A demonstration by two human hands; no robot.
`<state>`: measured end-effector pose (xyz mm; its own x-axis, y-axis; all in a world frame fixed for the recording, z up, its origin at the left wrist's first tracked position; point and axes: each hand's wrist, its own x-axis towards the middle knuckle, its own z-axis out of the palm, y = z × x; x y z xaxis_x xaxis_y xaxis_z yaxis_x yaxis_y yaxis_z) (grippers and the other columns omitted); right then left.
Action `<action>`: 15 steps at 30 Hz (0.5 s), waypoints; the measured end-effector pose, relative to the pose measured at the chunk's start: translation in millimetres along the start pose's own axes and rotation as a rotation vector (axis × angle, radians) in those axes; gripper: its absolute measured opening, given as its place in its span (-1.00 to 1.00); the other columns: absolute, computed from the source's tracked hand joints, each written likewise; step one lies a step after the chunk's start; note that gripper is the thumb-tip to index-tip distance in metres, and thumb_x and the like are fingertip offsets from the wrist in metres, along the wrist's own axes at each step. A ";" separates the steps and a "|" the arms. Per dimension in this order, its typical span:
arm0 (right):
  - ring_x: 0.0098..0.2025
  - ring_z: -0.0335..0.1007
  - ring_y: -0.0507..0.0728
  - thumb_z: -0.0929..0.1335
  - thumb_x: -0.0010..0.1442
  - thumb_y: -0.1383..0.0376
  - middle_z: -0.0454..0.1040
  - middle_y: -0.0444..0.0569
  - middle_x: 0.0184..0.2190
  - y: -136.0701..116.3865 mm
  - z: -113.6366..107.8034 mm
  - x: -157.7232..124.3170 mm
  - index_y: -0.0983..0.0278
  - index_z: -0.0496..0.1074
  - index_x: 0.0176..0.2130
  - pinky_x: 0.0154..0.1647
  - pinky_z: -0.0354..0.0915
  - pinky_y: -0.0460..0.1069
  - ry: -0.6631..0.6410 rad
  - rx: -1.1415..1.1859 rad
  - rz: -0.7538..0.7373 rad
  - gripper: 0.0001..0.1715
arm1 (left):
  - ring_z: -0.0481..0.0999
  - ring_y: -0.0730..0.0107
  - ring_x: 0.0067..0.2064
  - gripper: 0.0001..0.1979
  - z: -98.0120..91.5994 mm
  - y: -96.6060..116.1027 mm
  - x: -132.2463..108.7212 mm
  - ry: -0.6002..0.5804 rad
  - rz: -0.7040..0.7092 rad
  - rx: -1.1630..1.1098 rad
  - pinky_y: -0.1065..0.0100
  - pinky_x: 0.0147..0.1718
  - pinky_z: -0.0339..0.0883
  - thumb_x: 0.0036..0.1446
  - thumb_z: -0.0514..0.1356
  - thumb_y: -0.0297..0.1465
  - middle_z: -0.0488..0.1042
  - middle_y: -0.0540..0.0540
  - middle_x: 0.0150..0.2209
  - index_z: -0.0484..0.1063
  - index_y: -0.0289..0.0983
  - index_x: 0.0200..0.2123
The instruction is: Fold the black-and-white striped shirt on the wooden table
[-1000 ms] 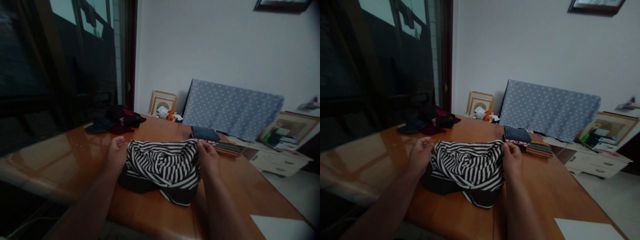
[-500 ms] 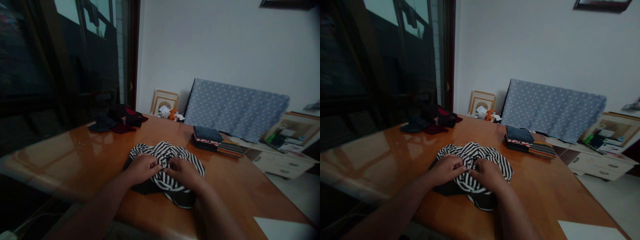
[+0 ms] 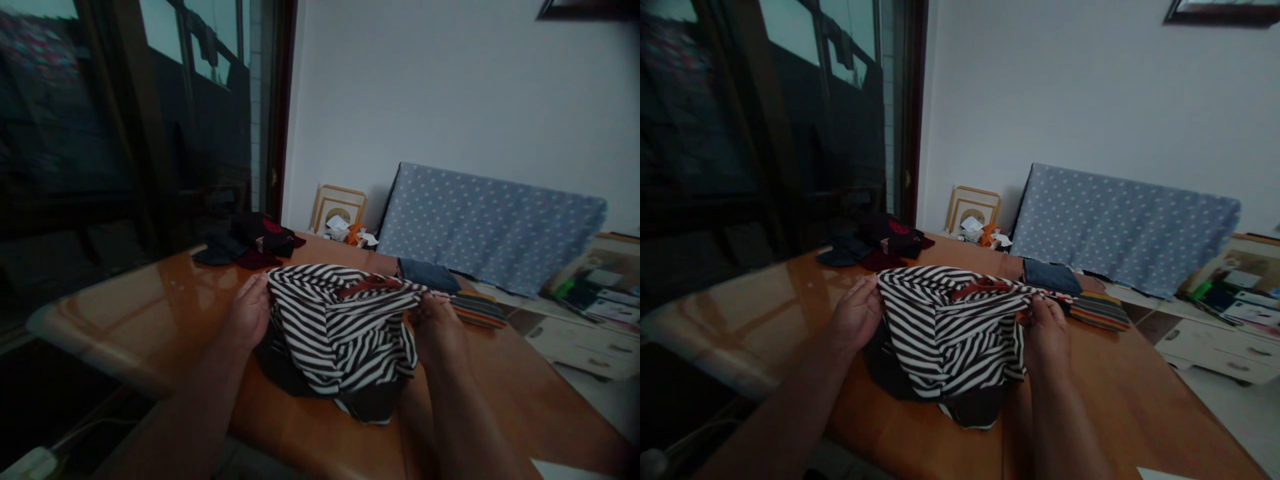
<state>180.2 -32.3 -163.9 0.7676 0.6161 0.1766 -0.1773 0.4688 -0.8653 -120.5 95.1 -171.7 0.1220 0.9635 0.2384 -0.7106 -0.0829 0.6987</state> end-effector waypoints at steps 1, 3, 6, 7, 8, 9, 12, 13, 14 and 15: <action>-0.48 0.37 0.00 0.46 0.03 0.22 0.42 -0.23 -0.48 0.6 -4.7 4.9 0.20 0.36 -0.33 -0.51 0.25 -0.12 0.026 0.061 0.021 -0.77 | 0.57 0.34 -0.17 -0.91 -1.5 1.2 1.7 0.015 0.003 -0.040 0.27 -0.01 0.38 0.14 0.29 -0.43 0.57 -0.07 -0.27 0.43 -0.30 -0.28; -0.45 0.42 -0.01 0.41 0.06 0.30 0.46 -0.23 -0.42 0.9 -14.1 14.7 0.20 0.38 -0.29 -0.53 0.28 -0.14 0.093 0.152 0.064 -0.84 | 0.58 0.33 -0.13 -0.95 -4.6 2.9 4.7 0.053 -0.011 -0.113 0.24 0.04 0.38 0.18 0.25 -0.46 0.58 -0.08 -0.24 0.43 -0.31 -0.28; -0.36 0.48 0.00 0.37 0.09 0.36 0.50 -0.21 -0.37 -2.7 -26.6 28.8 0.22 0.43 -0.26 -0.44 0.40 -0.14 0.145 0.221 0.076 -0.86 | 0.60 0.26 -0.11 -0.95 -10.0 5.5 9.3 0.168 -0.081 -0.215 0.15 0.03 0.42 0.25 0.20 -0.44 0.60 -0.10 -0.23 0.44 -0.30 -0.26; -0.32 0.50 0.01 0.37 0.10 0.37 0.52 -0.20 -0.34 -4.5 -29.8 32.9 0.22 0.43 -0.25 -0.35 0.45 -0.11 0.151 0.233 0.055 -0.86 | 0.60 0.22 -0.12 -0.93 -12.0 6.6 10.9 0.219 -0.108 -0.241 0.12 0.01 0.44 0.27 0.18 -0.42 0.60 -0.12 -0.23 0.44 -0.30 -0.25; -0.28 0.51 0.03 0.36 0.11 0.37 0.54 -0.19 -0.31 -5.9 -32.5 36.7 0.23 0.44 -0.25 -0.25 0.48 -0.07 0.155 0.240 0.027 -0.86 | 0.61 0.19 -0.12 -0.90 -14.2 7.6 12.6 0.269 -0.133 -0.262 0.09 -0.02 0.46 0.28 0.17 -0.39 0.60 -0.13 -0.23 0.45 -0.30 -0.24; -0.25 0.52 0.05 0.35 0.12 0.36 0.55 -0.17 -0.29 -6.8 -34.6 39.9 0.22 0.44 -0.24 -0.18 0.50 -0.02 0.162 0.245 0.001 -0.85 | 0.61 0.16 -0.13 -0.89 -16.5 8.3 14.4 0.314 -0.153 -0.276 0.08 -0.05 0.47 0.29 0.16 -0.37 0.60 -0.14 -0.23 0.45 -0.29 -0.23; -0.22 0.53 0.09 0.34 0.10 0.37 0.56 -0.16 -0.27 -3.5 -38.0 45.9 0.21 0.44 -0.24 -0.11 0.50 0.05 0.202 0.218 -0.039 -0.83 | 0.61 0.14 -0.16 -0.86 -23.7 7.4 19.4 0.406 -0.188 -0.262 0.10 -0.13 0.50 0.30 0.14 -0.35 0.60 -0.15 -0.24 0.46 -0.28 -0.21; -0.23 0.53 0.10 0.34 0.08 0.37 0.56 -0.16 -0.29 -0.7 -38.4 46.6 0.21 0.44 -0.25 -0.13 0.51 0.06 0.204 0.186 -0.033 -0.83 | 0.61 0.16 -0.18 -0.88 -26.0 5.8 20.9 0.430 -0.187 -0.244 0.13 -0.15 0.50 0.30 0.14 -0.37 0.59 -0.14 -0.25 0.45 -0.27 -0.22; -0.25 0.53 0.10 0.35 0.06 0.37 0.55 -0.15 -0.32 2.6 -38.5 46.6 0.21 0.44 -0.27 -0.15 0.51 0.05 0.199 0.143 -0.019 -0.84 | 0.61 0.20 -0.21 -0.90 -28.3 3.7 22.2 0.458 -0.175 -0.216 0.16 -0.18 0.50 0.29 0.14 -0.39 0.58 -0.12 -0.28 0.45 -0.27 -0.24; -0.29 0.52 0.10 0.36 0.04 0.37 0.54 -0.15 -0.36 5.9 -38.3 45.9 0.22 0.43 -0.29 -0.19 0.50 0.05 0.189 0.092 -0.003 -0.85 | 0.60 0.24 -0.25 -0.92 -30.4 1.3 23.2 0.483 -0.154 -0.174 0.20 -0.20 0.49 0.27 0.15 -0.42 0.57 -0.09 -0.30 0.44 -0.27 -0.26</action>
<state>238.0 -25.5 -178.9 0.8685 0.4890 0.0807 -0.2234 0.5316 -0.8170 -139.6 125.2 -185.8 -0.0696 0.9719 -0.2248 -0.8191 0.0729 0.5690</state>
